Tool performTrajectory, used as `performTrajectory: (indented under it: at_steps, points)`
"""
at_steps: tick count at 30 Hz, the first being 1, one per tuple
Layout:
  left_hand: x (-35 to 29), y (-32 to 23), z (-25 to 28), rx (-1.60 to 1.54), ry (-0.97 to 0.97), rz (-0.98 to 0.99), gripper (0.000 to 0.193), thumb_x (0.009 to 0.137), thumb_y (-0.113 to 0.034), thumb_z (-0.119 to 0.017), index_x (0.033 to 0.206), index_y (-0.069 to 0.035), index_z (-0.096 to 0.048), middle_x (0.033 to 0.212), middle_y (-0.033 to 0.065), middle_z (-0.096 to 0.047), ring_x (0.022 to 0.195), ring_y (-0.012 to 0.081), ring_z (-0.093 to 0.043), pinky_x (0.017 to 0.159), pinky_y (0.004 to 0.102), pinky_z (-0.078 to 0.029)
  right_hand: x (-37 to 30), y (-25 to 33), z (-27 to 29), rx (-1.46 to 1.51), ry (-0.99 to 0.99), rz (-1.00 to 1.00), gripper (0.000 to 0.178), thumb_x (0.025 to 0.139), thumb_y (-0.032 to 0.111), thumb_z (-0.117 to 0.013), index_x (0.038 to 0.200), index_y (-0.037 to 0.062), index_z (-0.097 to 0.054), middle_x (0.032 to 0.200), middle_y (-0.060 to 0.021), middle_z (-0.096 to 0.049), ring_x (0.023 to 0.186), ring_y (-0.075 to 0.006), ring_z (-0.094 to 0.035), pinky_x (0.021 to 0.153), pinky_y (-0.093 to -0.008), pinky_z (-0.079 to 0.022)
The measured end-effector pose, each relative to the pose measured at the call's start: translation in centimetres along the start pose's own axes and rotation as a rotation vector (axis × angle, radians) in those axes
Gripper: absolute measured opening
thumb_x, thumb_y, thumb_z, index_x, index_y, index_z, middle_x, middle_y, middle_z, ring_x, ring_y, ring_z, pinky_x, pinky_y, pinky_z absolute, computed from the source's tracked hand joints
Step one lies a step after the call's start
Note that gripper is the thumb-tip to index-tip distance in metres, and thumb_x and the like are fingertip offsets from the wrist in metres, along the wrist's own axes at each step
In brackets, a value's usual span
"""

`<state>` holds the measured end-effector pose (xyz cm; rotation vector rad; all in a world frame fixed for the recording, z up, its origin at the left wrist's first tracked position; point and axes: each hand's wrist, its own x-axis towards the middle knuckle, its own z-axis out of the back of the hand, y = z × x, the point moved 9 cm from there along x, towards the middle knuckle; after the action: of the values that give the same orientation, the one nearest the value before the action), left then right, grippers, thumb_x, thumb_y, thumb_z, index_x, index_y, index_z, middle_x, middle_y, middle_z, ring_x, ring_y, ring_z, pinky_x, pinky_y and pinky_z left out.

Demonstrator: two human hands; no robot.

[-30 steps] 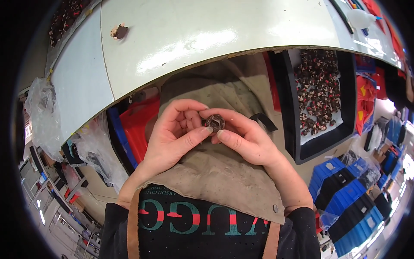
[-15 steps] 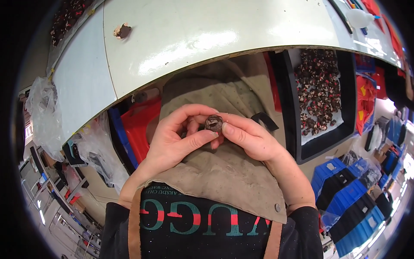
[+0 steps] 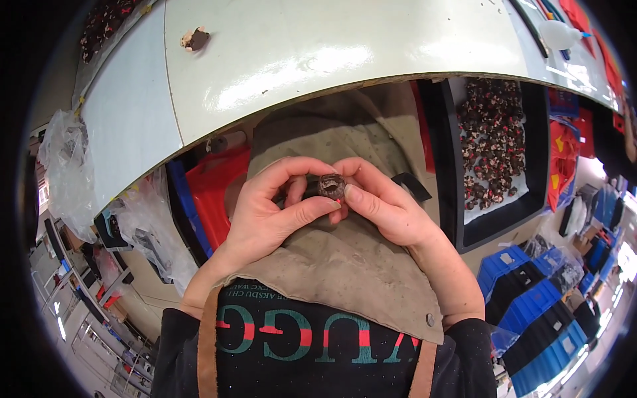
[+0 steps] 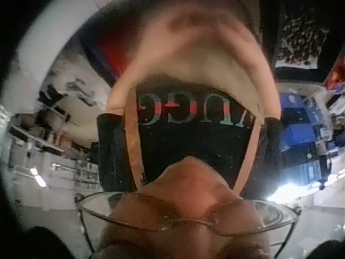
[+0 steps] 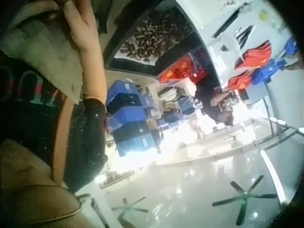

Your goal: Assembling small plastic toy figurines at a factory workbench by snapping parts together.

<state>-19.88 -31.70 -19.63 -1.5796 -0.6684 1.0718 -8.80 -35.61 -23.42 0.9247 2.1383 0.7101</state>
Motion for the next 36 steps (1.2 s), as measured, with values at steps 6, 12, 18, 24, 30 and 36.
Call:
performTrajectory:
  at_steps: [6,12,18,24,30,36]
  points:
    - [-0.3,0.0,1.7,0.023,-0.008,0.001,0.033,0.076,-0.008,-0.076,0.107,-0.007,-0.064,0.066,-0.0080,-0.036,0.059,0.0014,-0.033,0.055,0.0169,-0.028,1.2,-0.8,-0.8,-0.003,0.009,-0.023,0.047,0.093,0.036,-0.055,0.121,0.0004,-0.041,0.107,-0.0089,-0.052,0.092,-0.0168,-0.054,0.082,-0.0299,-0.045]
    - [-0.5,0.3,3.1,0.059,-0.014,-0.003,0.033,0.075,-0.009,-0.076,0.106,-0.007,-0.064,0.066,-0.0082,-0.037,0.059,0.0011,-0.033,0.054,0.0169,-0.027,2.1,-1.2,-1.6,-0.001,0.005,-0.034,0.046,0.094,0.034,-0.053,0.123,-0.0007,-0.042,0.109,-0.0090,-0.052,0.094,-0.0174,-0.054,0.082,-0.0307,-0.045]
    - [-0.2,0.2,3.4,0.064,-0.025,-0.006,0.032,0.075,-0.009,-0.077,0.105,-0.008,-0.064,0.065,-0.0086,-0.039,0.058,0.0008,-0.033,0.054,0.0165,-0.027,2.4,-1.0,-1.5,0.001,0.000,-0.037,0.046,0.095,0.032,-0.052,0.125,-0.0018,-0.042,0.112,-0.0087,-0.052,0.092,-0.0172,-0.054,0.082,-0.0304,-0.045]
    - [0.3,-0.1,2.8,0.068,-0.032,0.010,0.033,0.075,-0.009,-0.077,0.105,-0.008,-0.064,0.065,-0.0088,-0.037,0.058,0.0006,-0.032,0.053,0.0163,-0.027,2.2,-0.7,-1.0,0.007,0.001,-0.053,0.046,0.095,0.032,-0.052,0.125,-0.0022,-0.044,0.113,-0.0084,-0.053,0.090,-0.0168,-0.055,0.082,-0.0301,-0.045]
    - [0.1,0.4,2.3,0.043,-0.036,0.065,0.034,0.075,-0.008,-0.077,0.106,-0.007,-0.064,0.063,-0.0090,-0.035,0.058,0.0002,-0.033,0.054,0.0162,-0.028,1.8,-0.6,-1.0,0.020,0.023,-0.062,0.046,0.096,0.032,-0.050,0.124,-0.0038,-0.045,0.108,-0.0079,-0.055,0.086,-0.0161,-0.055,0.082,-0.0292,-0.044]
    - [0.3,0.9,2.3,0.024,-0.034,0.066,0.035,0.075,-0.008,-0.077,0.106,-0.005,-0.063,0.062,-0.0090,-0.034,0.058,0.0000,-0.034,0.054,0.0163,-0.028,2.0,-0.9,-0.7,0.015,0.005,-0.066,0.047,0.096,0.033,-0.050,0.125,-0.0045,-0.045,0.105,-0.0079,-0.056,0.085,-0.0159,-0.055,0.082,-0.0291,-0.044]
